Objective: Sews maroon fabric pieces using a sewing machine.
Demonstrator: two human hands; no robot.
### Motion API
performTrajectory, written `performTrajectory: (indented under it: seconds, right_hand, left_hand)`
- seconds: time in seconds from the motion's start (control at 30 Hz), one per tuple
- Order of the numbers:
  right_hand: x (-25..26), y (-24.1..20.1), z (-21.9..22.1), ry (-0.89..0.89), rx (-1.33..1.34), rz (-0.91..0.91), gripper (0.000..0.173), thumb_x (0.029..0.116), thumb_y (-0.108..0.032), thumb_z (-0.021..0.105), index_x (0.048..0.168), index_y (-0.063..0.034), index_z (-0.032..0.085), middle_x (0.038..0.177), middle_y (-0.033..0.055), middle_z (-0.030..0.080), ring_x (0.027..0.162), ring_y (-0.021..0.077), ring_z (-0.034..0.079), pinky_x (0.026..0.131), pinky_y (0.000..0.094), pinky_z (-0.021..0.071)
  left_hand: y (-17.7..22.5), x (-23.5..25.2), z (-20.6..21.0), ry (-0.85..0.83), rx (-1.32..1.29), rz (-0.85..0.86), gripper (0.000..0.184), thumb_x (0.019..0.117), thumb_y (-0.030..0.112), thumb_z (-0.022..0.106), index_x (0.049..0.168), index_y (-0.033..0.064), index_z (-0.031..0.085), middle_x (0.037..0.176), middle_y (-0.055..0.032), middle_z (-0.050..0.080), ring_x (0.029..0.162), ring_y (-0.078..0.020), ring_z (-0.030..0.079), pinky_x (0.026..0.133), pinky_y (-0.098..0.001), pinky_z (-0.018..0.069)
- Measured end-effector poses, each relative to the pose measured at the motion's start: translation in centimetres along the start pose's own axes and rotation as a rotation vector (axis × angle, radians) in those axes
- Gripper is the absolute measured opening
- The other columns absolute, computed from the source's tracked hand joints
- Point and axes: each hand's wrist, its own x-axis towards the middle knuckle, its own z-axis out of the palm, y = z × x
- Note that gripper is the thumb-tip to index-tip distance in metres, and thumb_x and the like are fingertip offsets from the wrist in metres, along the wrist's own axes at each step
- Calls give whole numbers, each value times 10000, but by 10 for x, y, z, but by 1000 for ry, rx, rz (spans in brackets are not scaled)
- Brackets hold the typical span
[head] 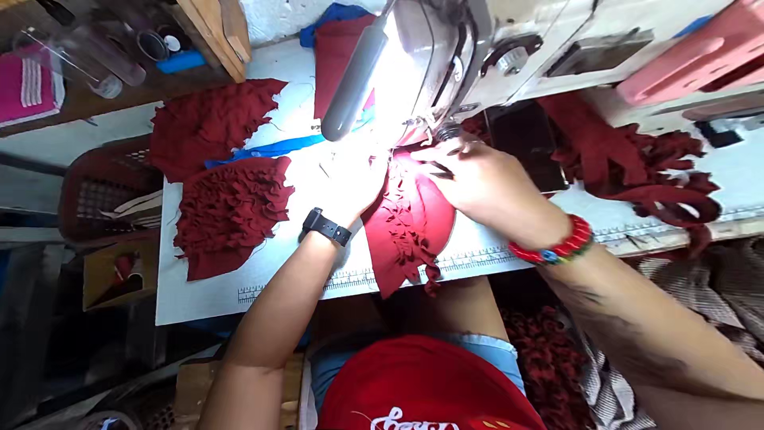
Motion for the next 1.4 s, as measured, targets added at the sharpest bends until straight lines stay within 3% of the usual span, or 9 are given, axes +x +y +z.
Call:
performTrajectory:
  seconds: [0.1, 0.23, 0.43, 0.53, 0.63, 0.73, 0.93, 1.1, 1.4]
  right_hand:
    - [22, 0, 28, 42, -24, 37, 274, 999, -278, 629, 1210, -144, 741, 1090, 191, 713, 961, 402, 700, 767, 604, 552]
    - [29, 1, 43, 34, -4, 109, 272, 983, -279, 645, 1154, -90, 742, 1093, 199, 708, 1032, 401, 685, 836, 616, 542]
    - [31, 3, 46, 23, 89, 161, 288, 972, -286, 661, 1153, -80, 749, 1077, 187, 721, 1042, 386, 684, 869, 622, 529]
    - [27, 4, 47, 40, 82, 138, 297, 990, -292, 646, 1163, -69, 738, 1077, 200, 714, 1021, 390, 689, 859, 613, 539]
    - [22, 8, 49, 58, 99, 108, 337, 1002, -375, 627, 1184, -114, 737, 1087, 181, 709, 1007, 371, 687, 834, 595, 542]
    - [24, 8, 50, 56, 115, 122, 409, 999, -479, 614, 1150, -120, 743, 1060, 160, 711, 998, 343, 688, 831, 566, 548]
    - [28, 10, 53, 103, 176, 74, 328, 1011, -382, 621, 1058, -90, 762, 973, 138, 726, 937, 302, 700, 811, 535, 556]
    - [29, 10, 56, 107, 194, 93, 296, 998, -363, 644, 1062, -98, 759, 964, 126, 725, 930, 288, 703, 804, 528, 561]
    - [32, 7, 51, 44, 207, 212, 270, 951, -283, 703, 1003, -22, 743, 1005, 171, 718, 964, 346, 698, 818, 575, 554]
  left_hand:
    - [2, 0, -4, -28, -6, -41, 318, 1030, 315, 540, 1112, 86, 744, 1223, -127, 697, 1227, -283, 616, 1051, -539, 437]
    - [2, 0, -3, -27, -10, -60, 313, 1017, 311, 548, 1154, 102, 737, 1273, -110, 684, 1264, -275, 595, 1065, -562, 417]
    - [4, 0, -4, -37, -6, -91, 294, 1012, 309, 549, 1102, 101, 736, 1191, -115, 699, 1208, -282, 615, 1019, -574, 425]
    - [3, 0, -6, -29, -53, -55, 274, 1012, 284, 564, 1072, 87, 744, 1170, -115, 707, 1183, -267, 632, 1020, -547, 447]
    - [1, -1, -9, -8, -172, 35, 228, 1003, 210, 602, 1022, 35, 746, 1121, -139, 723, 1116, -226, 667, 1005, -423, 506]
    - [3, -9, -15, -42, -177, 47, 225, 1014, 222, 604, 1021, 44, 741, 1170, -139, 699, 1144, -242, 644, 1008, -435, 499]
    - [0, -10, -18, -97, -252, 5, 247, 1029, 271, 618, 1112, 73, 740, 1223, -114, 692, 1200, -204, 627, 1055, -416, 491]
    - [1, -6, -18, -46, -305, 16, 144, 972, 191, 700, 990, 59, 756, 1030, -80, 724, 1021, -141, 674, 949, -346, 540]
    - [15, -11, -22, -23, -46, -24, 211, 1019, 238, 624, 1016, 53, 726, 1068, -136, 699, 1040, -249, 669, 925, -439, 534]
